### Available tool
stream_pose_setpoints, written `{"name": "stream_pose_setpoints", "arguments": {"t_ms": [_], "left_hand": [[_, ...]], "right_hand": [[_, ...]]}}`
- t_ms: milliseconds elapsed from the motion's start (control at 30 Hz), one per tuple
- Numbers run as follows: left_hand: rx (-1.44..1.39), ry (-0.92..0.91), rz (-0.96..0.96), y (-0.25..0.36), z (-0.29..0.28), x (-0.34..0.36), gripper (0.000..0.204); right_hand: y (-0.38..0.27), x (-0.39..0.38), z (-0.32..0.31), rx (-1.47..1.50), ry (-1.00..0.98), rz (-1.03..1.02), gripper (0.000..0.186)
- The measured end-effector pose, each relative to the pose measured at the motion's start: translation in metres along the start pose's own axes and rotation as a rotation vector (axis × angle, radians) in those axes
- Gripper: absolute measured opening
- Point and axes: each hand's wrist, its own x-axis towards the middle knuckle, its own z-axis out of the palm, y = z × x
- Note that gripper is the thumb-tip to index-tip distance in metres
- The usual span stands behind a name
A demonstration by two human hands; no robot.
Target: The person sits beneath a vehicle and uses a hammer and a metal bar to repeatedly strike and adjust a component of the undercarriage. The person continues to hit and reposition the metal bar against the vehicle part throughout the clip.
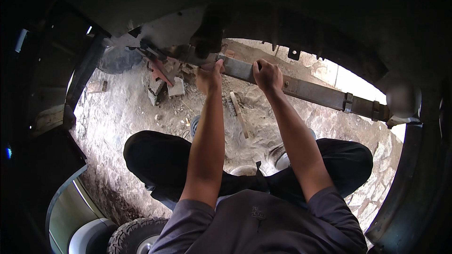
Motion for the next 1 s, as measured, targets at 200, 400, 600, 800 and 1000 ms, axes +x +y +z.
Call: {"name": "stream_pose_setpoints", "arguments": {"t_ms": [200, 400, 600, 800, 1000], "left_hand": [[-0.220, -0.105, -0.076, 0.015, -0.023, -0.032, 0.041], [-0.204, -0.066, 0.051, 0.006, -0.014, -0.016, 0.032], [-0.102, -0.056, -0.055, 0.010, -0.016, -0.023, 0.037], [-0.143, -0.062, -0.023, 0.001, -0.015, -0.014, 0.043], [0.112, 0.088, 0.034, 0.013, -0.015, -0.016, 0.047]], "right_hand": [[-0.002, -0.002, -0.005, -0.002, -0.028, 0.034, 0.032], [-0.003, -0.002, 0.000, -0.001, -0.002, 0.000, 0.032], [-0.002, 0.000, -0.004, 0.027, 0.007, 0.005, 0.031], [-0.001, -0.001, 0.000, 0.029, 0.015, -0.020, 0.030], [-0.002, -0.001, 0.000, 0.030, 0.029, -0.012, 0.031]]}}
